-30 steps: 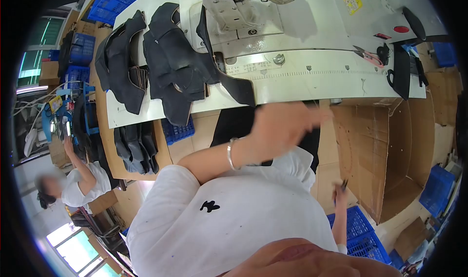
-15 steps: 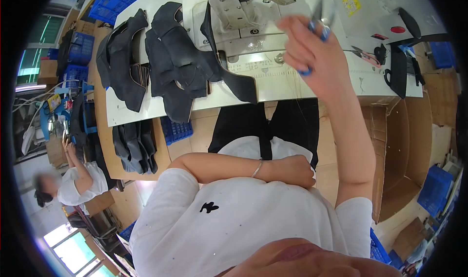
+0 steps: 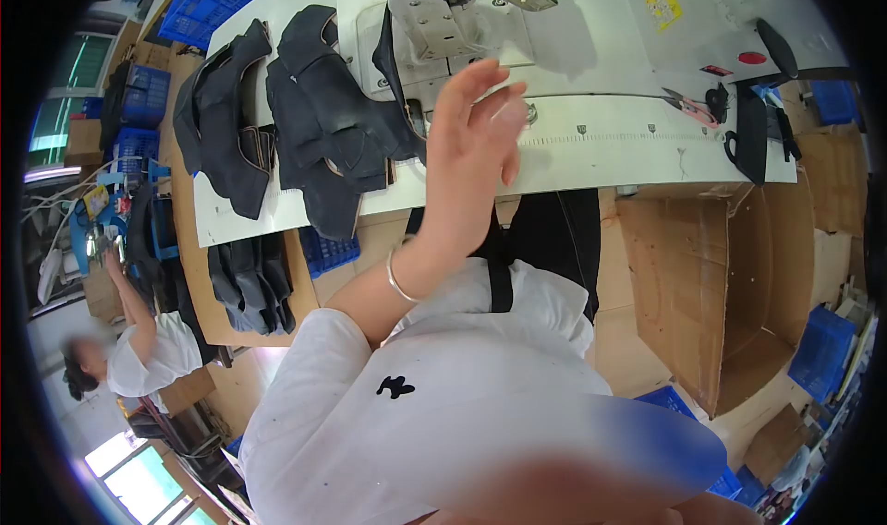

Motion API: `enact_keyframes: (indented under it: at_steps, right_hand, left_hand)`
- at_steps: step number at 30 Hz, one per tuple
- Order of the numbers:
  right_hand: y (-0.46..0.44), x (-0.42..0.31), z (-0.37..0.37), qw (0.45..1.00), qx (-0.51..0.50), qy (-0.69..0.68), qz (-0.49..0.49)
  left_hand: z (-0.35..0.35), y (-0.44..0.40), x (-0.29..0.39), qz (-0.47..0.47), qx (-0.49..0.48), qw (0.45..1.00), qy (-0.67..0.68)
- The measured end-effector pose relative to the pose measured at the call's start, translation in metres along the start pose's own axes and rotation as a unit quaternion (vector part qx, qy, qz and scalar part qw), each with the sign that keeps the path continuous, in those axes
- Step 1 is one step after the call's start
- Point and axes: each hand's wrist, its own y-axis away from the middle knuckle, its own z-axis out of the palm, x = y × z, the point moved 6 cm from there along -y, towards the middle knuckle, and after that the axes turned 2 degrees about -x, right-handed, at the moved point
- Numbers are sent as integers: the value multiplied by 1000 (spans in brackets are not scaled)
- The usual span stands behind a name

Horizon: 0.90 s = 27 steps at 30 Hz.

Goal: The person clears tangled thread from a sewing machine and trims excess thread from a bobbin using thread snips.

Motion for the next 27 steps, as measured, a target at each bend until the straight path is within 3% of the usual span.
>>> enact_keyframes:
  at_steps: [2,4,7,8,9,10,12,13,15,18,20,21,23,25,26,27]
  right_hand:
    - [48,37,-17,992,-7,-44,114]
    - [74,50,-29,984,-8,-80,157]
    - [75,21,-41,979,-12,-137,152]
    - [70,-4,-46,978,-11,-159,136]
    - [59,-39,-50,976,-14,-188,112]
    - [45,-83,-52,972,-16,-220,82]
    - [11,-185,-54,951,-33,-306,5]
    - [-46,-187,-39,922,-50,-381,-56]
    - [-24,-343,-53,917,-47,-383,-96]
    - [58,-537,-79,857,-254,-300,-333]
    - [105,-608,-87,816,-332,-224,-418]
    - [123,-630,-90,785,-376,-192,-453]
    - [154,-654,-97,741,-435,-218,-463]
    - [175,-666,-119,670,-465,-258,-519]
    - [174,-665,-134,646,-420,-320,-552]
    - [166,-655,-147,682,-343,-349,-543]
  left_hand:
    - [6,-8,4,-37,0,996,81]
    - [11,-11,7,-67,-27,984,164]
    - [5,-5,-5,-84,-136,977,142]
    - [5,3,-2,-45,-129,991,11]
    - [8,15,0,-5,-119,986,-119]
    - [21,28,2,153,-168,946,-229]
    - [43,65,-20,320,-287,832,-351]
    - [51,83,-35,330,-367,790,-365]
    - [61,115,-68,336,-454,720,-404]
    - [72,158,-107,299,-598,614,-419]
    - [73,185,-129,282,-665,541,-431]
    - [76,191,-131,227,-720,498,-426]
    - [73,199,-142,191,-737,533,-368]
    - [74,197,-145,171,-752,491,-404]
    - [75,195,-147,162,-753,472,-429]
    - [77,193,-144,182,-735,516,-401]
